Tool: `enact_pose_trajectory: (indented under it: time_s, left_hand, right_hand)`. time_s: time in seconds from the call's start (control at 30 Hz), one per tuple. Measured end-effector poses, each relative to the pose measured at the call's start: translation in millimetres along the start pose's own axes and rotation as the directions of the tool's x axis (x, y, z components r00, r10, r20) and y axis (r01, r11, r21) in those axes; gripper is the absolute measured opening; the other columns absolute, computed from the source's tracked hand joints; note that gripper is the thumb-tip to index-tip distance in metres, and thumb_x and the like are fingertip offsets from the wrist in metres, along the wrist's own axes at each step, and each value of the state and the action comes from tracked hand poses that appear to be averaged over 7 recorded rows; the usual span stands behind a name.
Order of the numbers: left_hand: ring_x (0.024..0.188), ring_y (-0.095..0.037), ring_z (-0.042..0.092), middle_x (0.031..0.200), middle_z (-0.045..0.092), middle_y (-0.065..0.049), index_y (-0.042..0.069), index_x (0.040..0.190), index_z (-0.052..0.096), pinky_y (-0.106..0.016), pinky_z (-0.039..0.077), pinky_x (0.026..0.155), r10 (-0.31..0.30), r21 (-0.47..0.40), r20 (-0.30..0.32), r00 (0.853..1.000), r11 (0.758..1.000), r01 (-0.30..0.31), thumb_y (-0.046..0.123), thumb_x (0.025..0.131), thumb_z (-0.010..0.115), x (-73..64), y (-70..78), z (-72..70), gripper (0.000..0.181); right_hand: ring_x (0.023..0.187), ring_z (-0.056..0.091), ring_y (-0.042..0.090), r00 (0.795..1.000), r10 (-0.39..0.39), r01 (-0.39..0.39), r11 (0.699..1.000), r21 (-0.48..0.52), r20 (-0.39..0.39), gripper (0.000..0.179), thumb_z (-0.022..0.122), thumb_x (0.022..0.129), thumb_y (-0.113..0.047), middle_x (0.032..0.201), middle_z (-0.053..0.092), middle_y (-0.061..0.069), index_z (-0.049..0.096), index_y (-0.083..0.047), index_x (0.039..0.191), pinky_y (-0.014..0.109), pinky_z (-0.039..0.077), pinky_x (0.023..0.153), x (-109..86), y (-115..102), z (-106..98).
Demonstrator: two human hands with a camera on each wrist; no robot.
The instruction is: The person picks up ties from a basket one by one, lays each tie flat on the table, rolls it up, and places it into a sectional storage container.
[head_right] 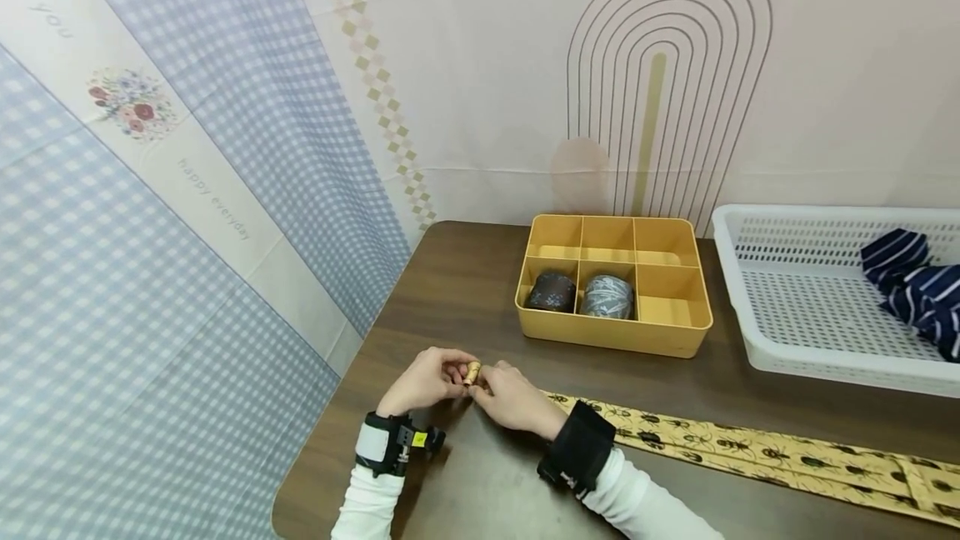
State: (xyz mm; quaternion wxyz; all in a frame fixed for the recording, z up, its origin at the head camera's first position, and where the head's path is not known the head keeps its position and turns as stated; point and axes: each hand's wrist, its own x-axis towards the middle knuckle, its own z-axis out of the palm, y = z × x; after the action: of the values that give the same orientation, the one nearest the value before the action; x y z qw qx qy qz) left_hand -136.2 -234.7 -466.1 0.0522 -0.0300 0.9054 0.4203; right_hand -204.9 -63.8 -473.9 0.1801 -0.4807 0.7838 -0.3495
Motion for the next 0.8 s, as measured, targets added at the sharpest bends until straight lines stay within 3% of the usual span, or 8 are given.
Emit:
enact_pose_trajectory:
  time_s: [0.2,0.4,0.5,0.8]
  left_hand:
    - [0.063,-0.004,0.051,0.073,0.062,-0.002,-0.001,0.108,0.071,-0.016,0.044,0.057,-0.007,0.023,0.001,1.0,1.0,0.007,0.005,0.077,0.078,0.9,-5.0,2.9,0.032]
    - [0.055,-0.002,0.044,0.063,0.052,0.006,0.007,0.106,0.073,-0.016,0.035,0.05,-0.033,0.079,0.0,0.999,0.996,0.033,0.011,0.074,0.082,1.5,-6.8,8.2,0.033]
    - [0.054,-0.002,0.043,0.062,0.051,0.007,0.007,0.104,0.072,-0.016,0.034,0.049,-0.038,0.091,-0.005,0.999,0.995,0.039,0.01,0.072,0.083,1.5,-5.7,9.3,0.034]
    - [0.058,-0.003,0.048,0.071,0.058,0.001,0.011,0.101,0.064,-0.018,0.039,0.053,-0.007,0.111,0.011,1.0,0.994,0.006,0.009,0.076,0.08,-2.9,-1.4,5.4,0.03]
  right_hand:
    - [0.068,0.047,0.012,0.999,0.005,-0.005,1.0,-0.004,-0.032,0.045,0.052,0.097,-0.018,0.051,0.041,-0.008,0.053,-0.01,0.054,0.026,0.037,0.068,1.5,-1.0,3.5]
    - [0.069,0.047,0.013,0.979,0.181,-0.184,0.983,-0.026,-0.094,0.044,0.051,0.098,-0.02,0.054,0.039,-0.006,0.048,-0.013,0.055,0.028,0.035,0.066,5.9,-1.2,7.5]
    - [0.066,0.042,0.013,0.968,0.229,-0.232,0.973,-0.014,-0.106,0.042,0.056,0.093,-0.016,0.054,0.036,-0.005,0.044,-0.014,0.053,0.027,0.032,0.065,7.1,-1.2,7.5]
    - [0.059,0.036,0.01,0.973,0.211,-0.209,0.977,0.038,-0.088,0.043,0.058,0.088,-0.009,0.05,0.032,-0.008,0.042,-0.015,0.048,0.022,0.028,0.06,9.4,0.3,6.7]
